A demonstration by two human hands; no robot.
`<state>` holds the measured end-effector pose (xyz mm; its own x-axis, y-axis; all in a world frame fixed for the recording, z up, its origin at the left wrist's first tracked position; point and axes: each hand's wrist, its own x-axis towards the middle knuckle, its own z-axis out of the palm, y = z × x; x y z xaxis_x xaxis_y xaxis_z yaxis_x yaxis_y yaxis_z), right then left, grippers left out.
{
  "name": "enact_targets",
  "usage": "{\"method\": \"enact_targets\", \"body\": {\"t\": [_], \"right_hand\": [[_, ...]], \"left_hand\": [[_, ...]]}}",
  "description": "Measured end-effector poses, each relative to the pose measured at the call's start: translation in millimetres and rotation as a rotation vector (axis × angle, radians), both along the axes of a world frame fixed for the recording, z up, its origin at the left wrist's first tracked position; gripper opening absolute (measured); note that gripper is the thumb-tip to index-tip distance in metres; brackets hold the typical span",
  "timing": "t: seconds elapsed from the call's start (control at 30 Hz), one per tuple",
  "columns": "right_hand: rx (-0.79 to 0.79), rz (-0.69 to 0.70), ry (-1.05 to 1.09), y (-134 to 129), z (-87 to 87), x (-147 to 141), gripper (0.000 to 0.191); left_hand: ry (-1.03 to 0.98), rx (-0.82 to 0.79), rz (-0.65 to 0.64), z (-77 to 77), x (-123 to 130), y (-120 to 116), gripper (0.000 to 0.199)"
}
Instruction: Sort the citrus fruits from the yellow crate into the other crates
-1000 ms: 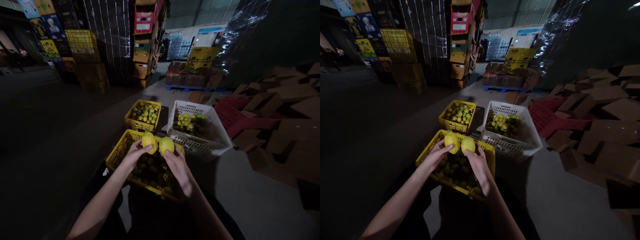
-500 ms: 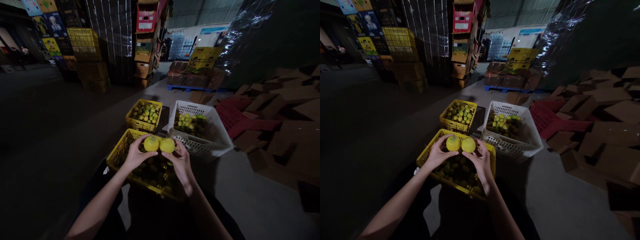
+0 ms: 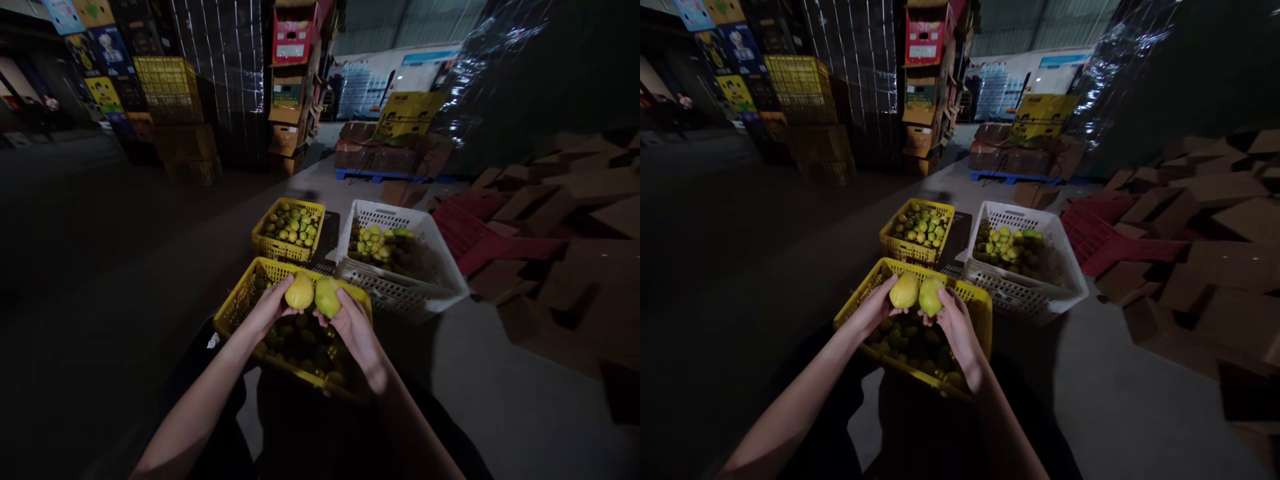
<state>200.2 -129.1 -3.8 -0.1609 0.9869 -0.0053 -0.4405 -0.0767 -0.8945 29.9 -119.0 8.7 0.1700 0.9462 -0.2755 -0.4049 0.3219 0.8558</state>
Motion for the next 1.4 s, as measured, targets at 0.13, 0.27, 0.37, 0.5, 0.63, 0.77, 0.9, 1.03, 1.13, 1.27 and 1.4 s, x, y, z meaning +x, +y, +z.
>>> {"method": "enact_targets", "body": {"t": [0.13,0.27,0.37,0.5,0.63,0.77,0.9,1.03,1.13,1.27,1.4], "right_hand": [[-0.091,0.047,-0.011,2,-2.0,0,0.037],[-0.093,0.069,-0.023,2,-1.9,0,0.039],[-0.095,0.062,-0.034,3,-1.4,-1,0.04],[-0.122,0.062,-0.045,5,-3.0,-1,0.043],[-0.123,0.024,-0.052,5,-6.1,0,0.037],[-0.066,-0.078,-0.015,3,-7.2,0,0.036],[0.054,-0.274,-0.126,2,-5.1,-3,0.047],[0.24,-0.389,-0.307,0,0.4,-4,0.054],[0.28,-0.399,-0.354,-1,2.6,-3,0.052],[0.231,-0.355,-0.279,-4,1.2,-1,0.045],[0.136,-0.233,-0.087,-7,0.9,-4,0.025]], "left_hand": [[-0.001,-0.048,0.011,-3.7,0,3,0.039],[-0.045,-0.043,0.004,-6.8,0,3,0.035],[-0.039,-0.07,0.002,-8.3,0,4,0.036],[-0.032,-0.12,0.018,-6.7,1,5,0.036],[-0.019,-0.086,0.031,-4.2,1,3,0.032],[0.013,0.105,0.019,-6.5,1,1,0.045],[0.174,0.415,0.067,-11.4,-2,2,0.064],[0.369,0.637,0.07,-12.8,-7,2,0.061],[0.325,0.61,0.052,-9.8,-7,1,0.061],[0.075,0.434,0.065,-2.2,-4,-1,0.057],[-0.268,0.052,-0.003,0.0,-3,1,0.042]]}}
